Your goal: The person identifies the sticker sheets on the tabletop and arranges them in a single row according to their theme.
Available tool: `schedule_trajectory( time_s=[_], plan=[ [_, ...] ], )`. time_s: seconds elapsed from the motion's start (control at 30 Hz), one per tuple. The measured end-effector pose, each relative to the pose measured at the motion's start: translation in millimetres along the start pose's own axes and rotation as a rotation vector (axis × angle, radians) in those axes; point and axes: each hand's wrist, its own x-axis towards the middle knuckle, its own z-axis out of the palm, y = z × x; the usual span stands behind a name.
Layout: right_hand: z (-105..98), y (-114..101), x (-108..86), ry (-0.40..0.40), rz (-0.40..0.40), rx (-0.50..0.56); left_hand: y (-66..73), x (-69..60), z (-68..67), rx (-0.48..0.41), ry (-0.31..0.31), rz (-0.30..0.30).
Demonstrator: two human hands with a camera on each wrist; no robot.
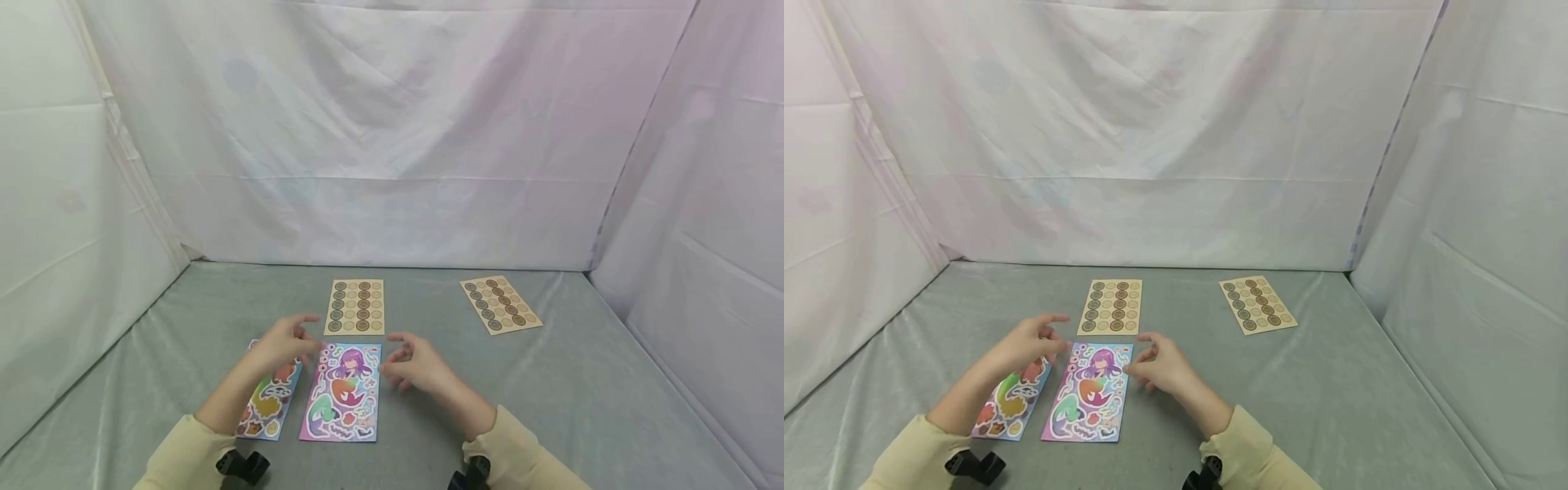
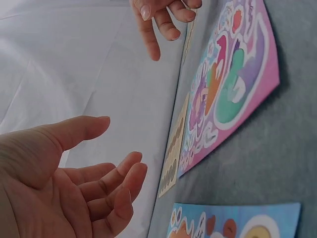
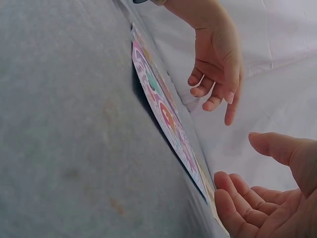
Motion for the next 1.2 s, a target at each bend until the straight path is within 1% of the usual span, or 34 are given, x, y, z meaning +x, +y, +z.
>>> schedule_trajectory(
  time_s=[0.17,0.4,0.5,0.6,0.77,0.93,1.07,1.2],
  plan=[
    [-2.5,-3.8,1.7,0.023,-0.010,-0.001,3.5,5.0,2.4,-0.018,0.042,-0.006],
    [-5.5,-7.3,7.7,0.085,0.016,-0.022,3.7,14.3,3.0,-0.024,0.069,-0.003],
    [-6.5,-9.0,11.0,0.116,0.025,-0.039,4.2,18.4,3.6,-0.013,0.093,-0.004],
    [-7.0,-10.0,15.1,0.137,0.030,-0.038,4.0,21.9,4.8,-0.023,0.117,-0.015],
    [-7.3,-11.4,22.3,0.170,0.025,-0.019,2.1,26.1,8.2,-0.087,0.145,-0.029],
    [-7.1,-11.1,29.0,0.213,0.037,0.002,-0.6,32.2,13.4,-0.141,0.168,-0.055],
    [-6.4,-10.6,33.5,0.242,0.034,0.004,-2.5,37.2,15.6,-0.141,0.176,-0.072],
    [-5.6,-10.1,38.7,0.267,0.039,0.014,-2.5,41.3,17.0,-0.159,0.187,-0.081]
  ],
)
